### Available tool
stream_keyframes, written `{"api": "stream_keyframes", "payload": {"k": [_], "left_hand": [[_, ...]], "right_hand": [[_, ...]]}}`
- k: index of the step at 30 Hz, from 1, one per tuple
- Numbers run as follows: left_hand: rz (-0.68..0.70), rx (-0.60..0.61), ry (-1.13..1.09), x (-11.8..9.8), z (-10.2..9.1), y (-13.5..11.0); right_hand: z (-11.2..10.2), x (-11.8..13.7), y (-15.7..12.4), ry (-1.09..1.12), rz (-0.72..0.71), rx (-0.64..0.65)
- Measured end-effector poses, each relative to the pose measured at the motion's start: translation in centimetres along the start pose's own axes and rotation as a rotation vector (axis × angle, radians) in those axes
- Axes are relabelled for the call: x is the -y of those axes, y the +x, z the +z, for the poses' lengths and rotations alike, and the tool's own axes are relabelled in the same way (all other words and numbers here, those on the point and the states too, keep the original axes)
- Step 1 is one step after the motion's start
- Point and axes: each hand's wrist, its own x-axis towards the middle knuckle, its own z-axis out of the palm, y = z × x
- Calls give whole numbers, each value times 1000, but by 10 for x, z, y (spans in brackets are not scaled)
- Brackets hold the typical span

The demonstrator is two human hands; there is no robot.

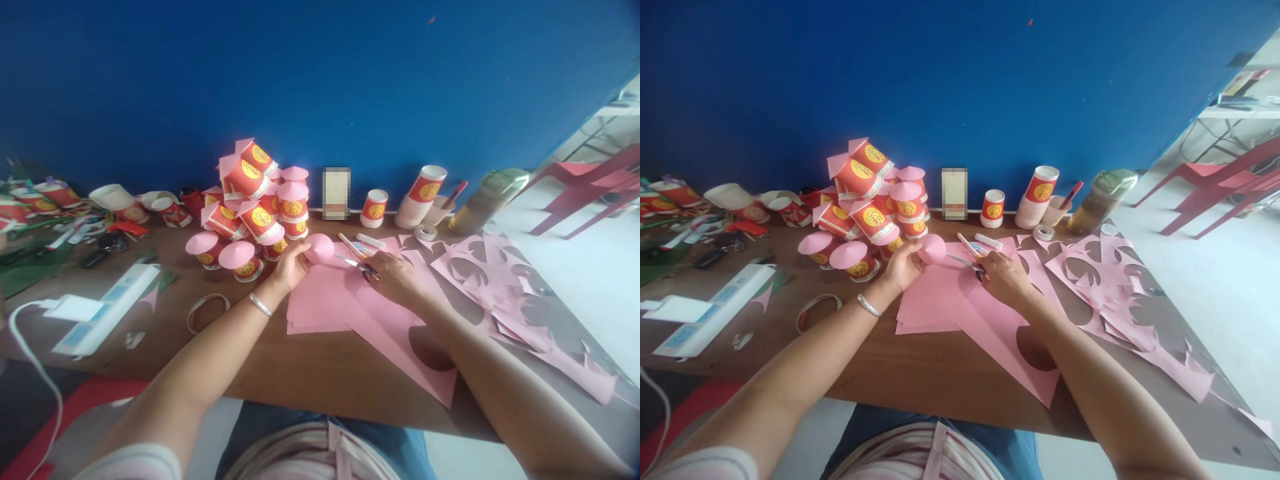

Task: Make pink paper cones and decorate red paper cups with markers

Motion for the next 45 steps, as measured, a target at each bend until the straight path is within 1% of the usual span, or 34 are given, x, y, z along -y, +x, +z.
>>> {"api": "stream_keyframes", "payload": {"k": [3,5,7,8,9,10,13,19,23,25,27,29,31,33,36,40,42,45], "left_hand": [[0,24,-12,0,1,-1],[-2,16,-32,0,2,-1],[0,1,-48,1,2,0],[1,-2,-51,1,3,0],[-1,-2,-49,1,3,0],[-5,-1,-45,2,3,0],[-17,-12,-32,2,5,0],[-22,-68,-67,2,10,-2],[-10,-50,-74,4,12,-3],[-11,-34,-74,5,12,-3],[-12,-17,-66,6,11,-4],[-13,2,-39,7,10,-5],[-9,23,13,8,10,-6],[-25,26,81,10,8,-6],[-48,48,175,10,5,-4],[-65,49,224,4,5,-6],[-77,46,223,-1,5,-13],[-107,51,193,-13,-1,-33]], "right_hand": [[6,-3,4,192,52,-171],[18,-5,9,456,58,-232],[33,-5,15,839,12,-229],[40,-3,16,1027,-14,-197],[46,-1,18,1165,-21,-178],[51,1,18,1250,-20,-167],[57,10,14,1341,-18,-147],[54,20,8,1391,18,-145],[58,23,7,1467,6,-61],[60,22,7,1456,-6,-45],[60,20,8,1367,-16,-93],[59,17,8,1198,-18,-194],[57,13,7,969,-6,-298],[56,10,7,784,-11,-352],[59,7,7,640,-14,-376],[62,5,7,583,23,-342],[62,5,6,553,25,-322],[60,7,4,499,26,-317]]}}
